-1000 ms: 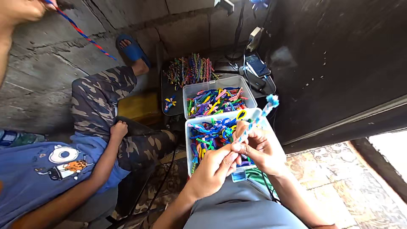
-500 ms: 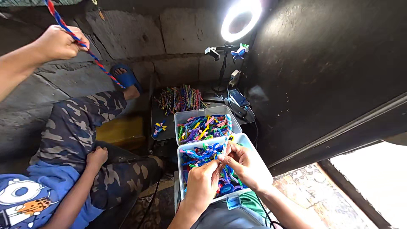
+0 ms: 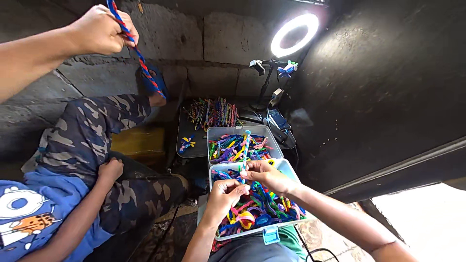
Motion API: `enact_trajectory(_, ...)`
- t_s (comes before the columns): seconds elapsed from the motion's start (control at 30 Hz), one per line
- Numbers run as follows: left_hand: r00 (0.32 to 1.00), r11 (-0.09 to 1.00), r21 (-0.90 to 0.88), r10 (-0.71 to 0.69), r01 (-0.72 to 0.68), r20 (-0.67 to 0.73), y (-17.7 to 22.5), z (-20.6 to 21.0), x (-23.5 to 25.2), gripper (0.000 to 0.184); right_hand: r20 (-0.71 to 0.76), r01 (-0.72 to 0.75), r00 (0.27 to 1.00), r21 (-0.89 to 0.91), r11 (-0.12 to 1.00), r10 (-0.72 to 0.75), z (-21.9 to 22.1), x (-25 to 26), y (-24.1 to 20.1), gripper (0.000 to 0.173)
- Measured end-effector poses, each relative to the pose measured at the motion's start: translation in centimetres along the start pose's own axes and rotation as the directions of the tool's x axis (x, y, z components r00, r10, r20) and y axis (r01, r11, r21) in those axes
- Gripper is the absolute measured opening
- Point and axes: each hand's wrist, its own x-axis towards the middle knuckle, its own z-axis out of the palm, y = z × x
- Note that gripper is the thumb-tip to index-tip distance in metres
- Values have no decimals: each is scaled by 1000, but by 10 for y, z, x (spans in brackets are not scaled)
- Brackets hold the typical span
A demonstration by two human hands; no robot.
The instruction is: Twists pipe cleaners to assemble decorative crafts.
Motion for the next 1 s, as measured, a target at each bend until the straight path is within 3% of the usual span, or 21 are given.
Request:
enact_trajectory(0.1, 997, 984, 179, 20, -5, -80, -10, -3, 5, 8, 19, -70, 997, -89, 994, 72, -6, 18, 4, 21)
enact_trajectory(0.23, 998, 902, 432, 22, 3, -53, -14, -7, 9, 43, -85, -140, 989, -293, 946, 120, -28, 53, -11, 23)
enact_trajectory(0.33, 999, 870, 492, 25, -6, -32, -16, -6, 10, 46, -219, -158, 972, -361, 919, 81, -58, 103, -20, 29)
enact_trajectory(0.47, 1000, 851, 525, 10, -1, -14, -16, -6, 11, 41, -434, -202, 899, -308, 930, 51, -94, 165, -43, 33)
enact_trajectory(0.53, 1000, 849, 529, 25, -15, -11, -17, -7, 9, 38, -475, -210, 879, -305, 929, 43, -104, 179, -47, 33)
enact_trajectory(0.6, 999, 846, 533, 35, -24, -10, -18, -8, 9, 37, -436, -197, 900, -380, 904, 13, -105, 178, -43, 31)
enact_trajectory(0.67, 1000, 841, 541, 20, -18, 2, -18, -8, 9, 36, -303, -172, 953, -576, 799, -13, -103, 165, -34, 31)
enact_trajectory(0.77, 1000, 828, 560, 14, -25, 23, -20, -8, 9, 36, -18, -36, 999, -885, 465, 44, -97, 135, -20, 32)
enact_trajectory(0.83, 999, 811, 584, 15, -30, 31, -20, -8, 9, 37, 31, 5, 995, -967, 254, 99, -87, 109, -13, 36)
enact_trajectory(0.87, 999, 803, 595, 8, -27, 35, -21, -9, 9, 38, 42, 34, 998, -984, 173, 47, -83, 95, -10, 38)
enact_trajectory(0.93, 999, 784, 620, 7, -34, 46, -23, -10, 9, 38, 111, 127, 985, -985, 120, -128, -79, 69, -3, 38)
enact_trajectory(1.0, 998, 767, 640, -2, -40, 65, -25, -11, 10, 39, 199, 247, 942, -957, 155, -271, -79, 48, 1, 36)
